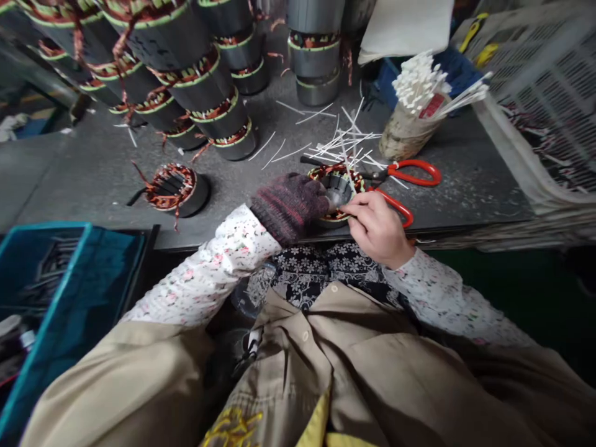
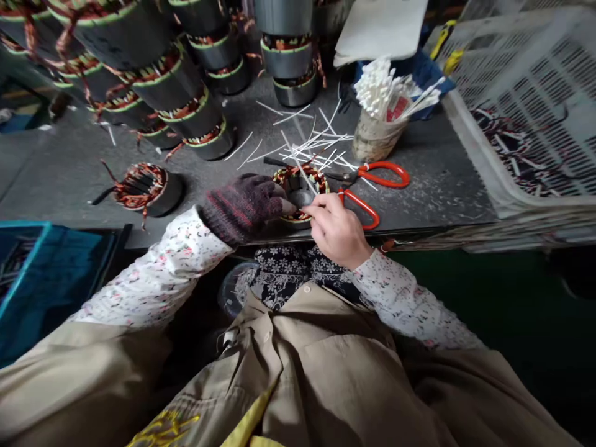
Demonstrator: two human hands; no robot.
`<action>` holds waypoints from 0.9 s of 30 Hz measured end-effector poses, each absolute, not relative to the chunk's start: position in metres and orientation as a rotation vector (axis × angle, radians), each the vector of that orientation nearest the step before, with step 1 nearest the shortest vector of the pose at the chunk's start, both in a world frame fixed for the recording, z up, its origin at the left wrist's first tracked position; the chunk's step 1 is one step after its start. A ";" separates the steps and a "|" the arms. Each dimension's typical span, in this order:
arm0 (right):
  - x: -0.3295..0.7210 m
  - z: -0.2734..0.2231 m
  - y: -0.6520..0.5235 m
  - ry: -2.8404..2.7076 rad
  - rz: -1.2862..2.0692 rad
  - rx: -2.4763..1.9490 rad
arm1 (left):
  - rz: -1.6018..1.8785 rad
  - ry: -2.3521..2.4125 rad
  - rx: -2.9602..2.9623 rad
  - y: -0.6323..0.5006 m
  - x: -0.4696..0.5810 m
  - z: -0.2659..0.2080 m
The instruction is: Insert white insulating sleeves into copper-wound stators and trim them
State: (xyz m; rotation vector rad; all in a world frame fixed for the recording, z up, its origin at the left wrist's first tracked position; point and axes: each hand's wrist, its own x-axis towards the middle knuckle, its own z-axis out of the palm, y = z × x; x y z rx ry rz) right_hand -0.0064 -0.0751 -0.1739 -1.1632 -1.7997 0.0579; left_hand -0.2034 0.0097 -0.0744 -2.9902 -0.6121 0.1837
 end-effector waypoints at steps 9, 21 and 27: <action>0.091 -0.169 0.030 -1.028 -0.014 -1.336 | -0.440 -0.231 -3.157 0.024 -0.209 -0.107; 0.083 -0.139 0.009 -1.169 0.086 -1.206 | -1.059 -0.773 -2.762 -0.006 -0.191 -0.164; 0.030 -0.149 -0.079 -1.703 -0.089 -1.053 | -1.119 -0.785 -2.717 -0.010 -0.186 -0.164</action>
